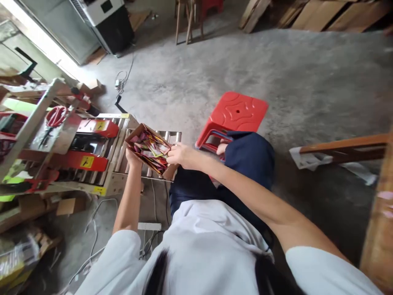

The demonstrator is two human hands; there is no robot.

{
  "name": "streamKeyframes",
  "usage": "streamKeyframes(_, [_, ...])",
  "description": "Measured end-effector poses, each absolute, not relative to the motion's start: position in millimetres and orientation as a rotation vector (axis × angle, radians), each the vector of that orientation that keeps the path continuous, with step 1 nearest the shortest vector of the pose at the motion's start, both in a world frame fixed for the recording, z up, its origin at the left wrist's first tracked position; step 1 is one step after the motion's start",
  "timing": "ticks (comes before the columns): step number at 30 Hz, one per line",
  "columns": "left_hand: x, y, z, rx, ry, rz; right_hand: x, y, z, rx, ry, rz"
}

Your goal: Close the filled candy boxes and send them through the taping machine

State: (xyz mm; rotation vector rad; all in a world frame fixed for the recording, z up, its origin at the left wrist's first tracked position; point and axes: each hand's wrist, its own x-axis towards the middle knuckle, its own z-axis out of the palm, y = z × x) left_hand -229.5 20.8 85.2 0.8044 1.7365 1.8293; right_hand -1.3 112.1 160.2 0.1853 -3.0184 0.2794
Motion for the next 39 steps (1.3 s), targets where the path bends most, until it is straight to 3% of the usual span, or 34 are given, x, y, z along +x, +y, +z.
streamKeyframes(3, [-253.7, 3.8, 83.9, 0.753, 1.642, 2.163, -5.2, 94.3, 159.0, 0.045, -2.832, 0.362])
streamKeyframes(7, [-259.3, -2.8, 87.1, 0.862, 1.748, 2.149, -29.8, 66.5, 145.7, -0.121, -2.631, 0.605])
streamKeyframes(11, [-260.4, -10.4, 88.5, 0.936, 1.763, 2.165, -87.6, 61.1, 104.0, -0.286, -2.772, 0.747])
streamKeyframes(17, [-273.8, -21.1, 112.4, 1.094, 1.948, 1.536, -117.7, 64.8, 78.8, -0.327, -2.886, 0.714])
streamKeyframes(24, [-278.4, 15.4, 105.7, 1.25, 2.375, 1.242, -89.5, 82.3, 108.5, -0.099, -2.474, 1.227])
streamKeyframes(27, [-272.5, 26.8, 88.8, 1.326, 2.631, 1.118, -70.4, 86.1, 131.5, -0.101, -2.366, 1.094])
streamKeyframes(31, [-271.3, 33.6, 79.8, 1.247, 2.74, 0.991, -55.5, 75.4, 141.1, -0.449, -2.42, 0.842])
streamKeyframes(34, [-276.8, 34.5, 85.0, 0.949, 2.711, 1.113, -52.6, 50.2, 122.5, -0.385, -2.721, 0.743])
streamKeyframes(39, [-242.8, 13.9, 97.3, 0.843, 2.568, 1.906, -53.7, 40.2, 98.6, -0.28, -2.813, 0.755])
